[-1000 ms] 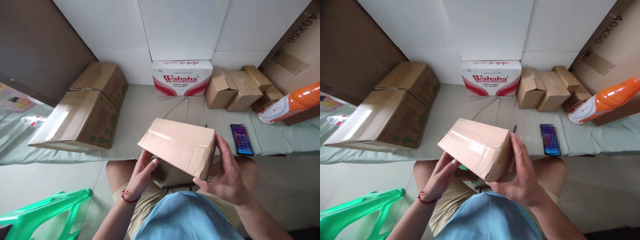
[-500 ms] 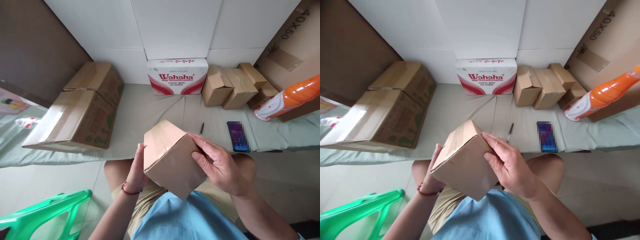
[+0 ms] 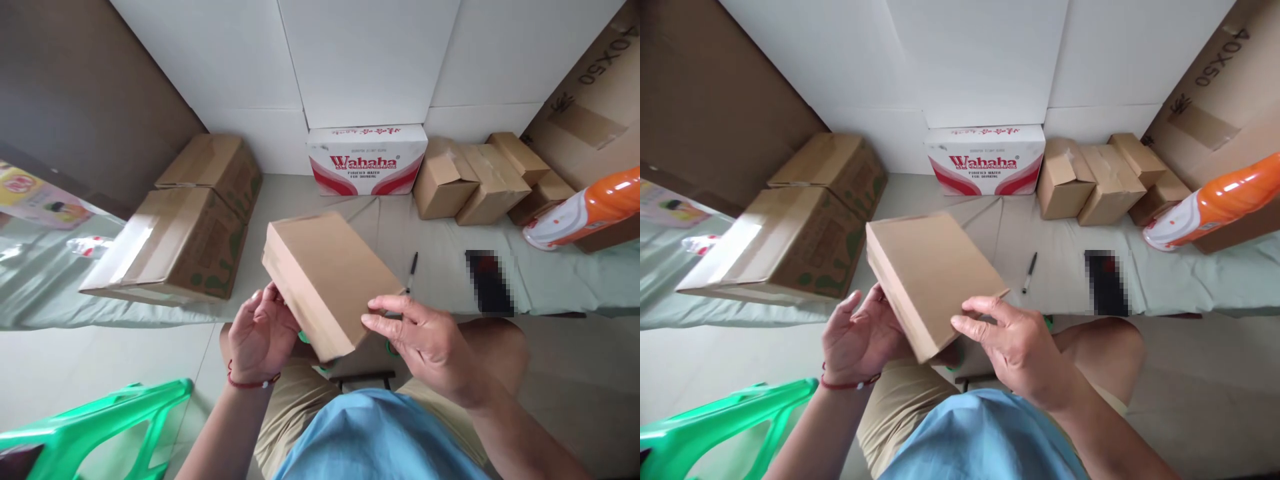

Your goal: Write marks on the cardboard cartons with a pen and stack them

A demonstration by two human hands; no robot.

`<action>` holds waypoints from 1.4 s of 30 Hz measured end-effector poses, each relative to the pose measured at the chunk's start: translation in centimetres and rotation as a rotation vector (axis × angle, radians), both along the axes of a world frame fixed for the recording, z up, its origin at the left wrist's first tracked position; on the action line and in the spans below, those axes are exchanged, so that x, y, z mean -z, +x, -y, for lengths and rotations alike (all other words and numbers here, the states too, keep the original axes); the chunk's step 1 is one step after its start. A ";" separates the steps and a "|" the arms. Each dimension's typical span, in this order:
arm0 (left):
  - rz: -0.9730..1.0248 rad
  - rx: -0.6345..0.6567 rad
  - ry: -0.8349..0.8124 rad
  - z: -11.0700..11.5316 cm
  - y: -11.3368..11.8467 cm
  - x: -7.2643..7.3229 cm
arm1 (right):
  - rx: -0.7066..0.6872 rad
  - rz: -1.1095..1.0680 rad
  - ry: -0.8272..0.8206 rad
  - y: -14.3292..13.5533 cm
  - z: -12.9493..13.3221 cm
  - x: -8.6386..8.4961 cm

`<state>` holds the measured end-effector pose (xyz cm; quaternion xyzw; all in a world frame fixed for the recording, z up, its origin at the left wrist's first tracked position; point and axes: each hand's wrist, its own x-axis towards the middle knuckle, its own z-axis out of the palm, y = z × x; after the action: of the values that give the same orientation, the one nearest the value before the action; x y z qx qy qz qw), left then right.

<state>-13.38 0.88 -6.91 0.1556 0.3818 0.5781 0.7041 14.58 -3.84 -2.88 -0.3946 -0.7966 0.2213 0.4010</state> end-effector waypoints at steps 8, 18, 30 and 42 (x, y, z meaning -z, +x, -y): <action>-0.202 0.128 0.013 -0.8 1.5 1.7 | 0.100 0.028 0.094 -0.1 -0.8 5.2; -0.784 -0.042 0.402 1.1 2.9 2.5 | 0.057 0.049 0.006 -2.1 -1.3 7.2; -0.224 -0.177 -0.148 -0.5 -0.5 3.3 | 0.256 -0.244 -0.023 -1.2 -0.4 4.9; -0.488 0.167 0.024 1.1 -0.3 -0.5 | 0.696 0.449 -0.529 9.0 -5.2 10.2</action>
<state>-13.67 -0.19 -6.45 0.3300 0.5193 0.4677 0.6346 23.63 1.39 -13.10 -0.7638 -0.6005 0.1783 0.1555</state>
